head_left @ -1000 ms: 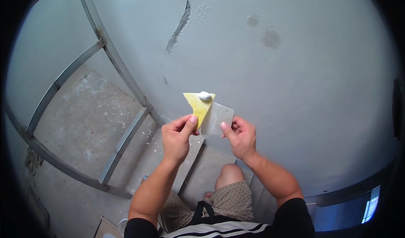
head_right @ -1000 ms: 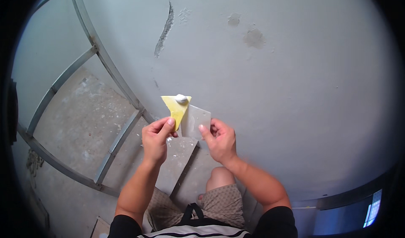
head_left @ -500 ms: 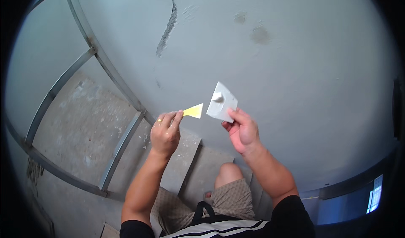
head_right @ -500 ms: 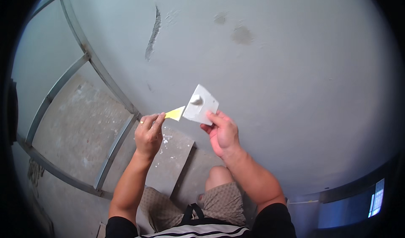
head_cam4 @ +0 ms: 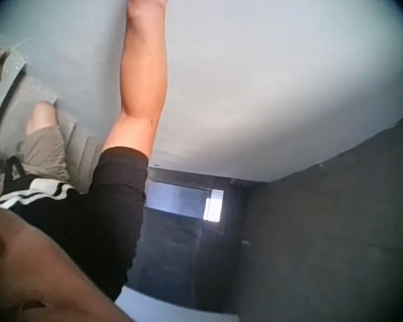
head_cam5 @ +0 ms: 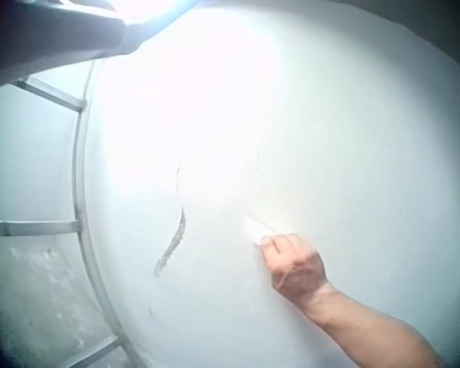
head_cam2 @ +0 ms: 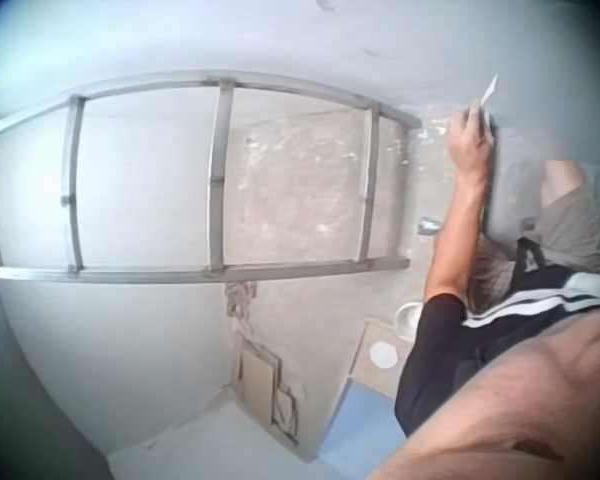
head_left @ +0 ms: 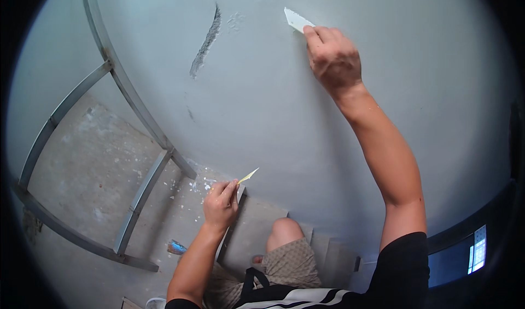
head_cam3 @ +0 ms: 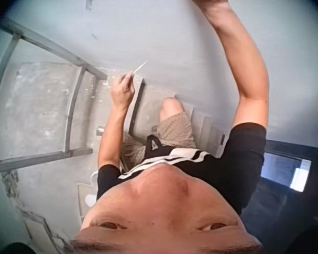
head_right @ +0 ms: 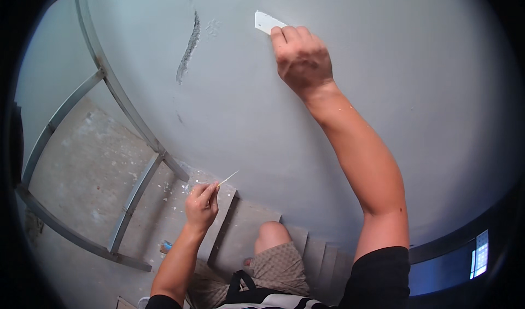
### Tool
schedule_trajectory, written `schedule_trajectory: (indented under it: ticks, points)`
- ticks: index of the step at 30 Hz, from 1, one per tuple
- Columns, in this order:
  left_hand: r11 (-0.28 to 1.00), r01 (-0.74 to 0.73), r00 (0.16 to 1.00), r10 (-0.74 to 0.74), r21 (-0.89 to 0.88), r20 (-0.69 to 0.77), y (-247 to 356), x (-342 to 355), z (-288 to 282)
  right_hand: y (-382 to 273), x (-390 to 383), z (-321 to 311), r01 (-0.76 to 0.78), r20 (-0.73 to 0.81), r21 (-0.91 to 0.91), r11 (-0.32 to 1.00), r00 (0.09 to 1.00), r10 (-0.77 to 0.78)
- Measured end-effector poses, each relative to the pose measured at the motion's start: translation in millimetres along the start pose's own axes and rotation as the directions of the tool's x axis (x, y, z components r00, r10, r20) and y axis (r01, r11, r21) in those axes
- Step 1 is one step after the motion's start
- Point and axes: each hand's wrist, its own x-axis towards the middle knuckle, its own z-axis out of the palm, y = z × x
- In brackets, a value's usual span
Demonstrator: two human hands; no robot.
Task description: The person scrapes a damaged area on a wall using a metal scraper. They then apply a white filler paste to the damaged area using a yellow plastic putty knife and a white metal trowel, smoothing the surface.
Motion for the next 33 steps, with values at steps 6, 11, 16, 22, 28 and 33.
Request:
schedule_trajectory:
  ticks: [6,11,16,22,28,33]
  points:
    - [0.999,0.026,0.999,-0.027,-0.042,-0.027,0,-4,3,-10,-2,14,0.100,0.033,-0.041,0.994,0.995,-0.099]
    - [1.000,0.021,0.999,-0.021,-0.019,-0.025,-1,-6,-2,-21,-8,17,0.126,0.072,-0.025,0.992,0.990,-0.124]
    - [0.999,0.034,0.999,-0.035,-0.029,-0.031,2,-4,-6,-27,-12,14,0.140,0.118,-0.018,0.990,0.984,-0.137]
    - [0.998,0.052,0.998,-0.053,-0.027,-0.045,4,-4,-12,-57,-25,-7,0.117,0.112,0.214,0.970,0.983,-0.143]
    - [0.920,0.306,0.950,-0.311,-0.243,0.019,7,-17,-23,-133,-88,-61,-0.622,0.460,0.635,0.459,0.781,0.423]
    - [0.664,0.560,0.814,-0.552,-0.495,0.181,26,-19,-43,-205,-164,-86,-0.759,0.915,0.332,-0.561,0.114,0.387]
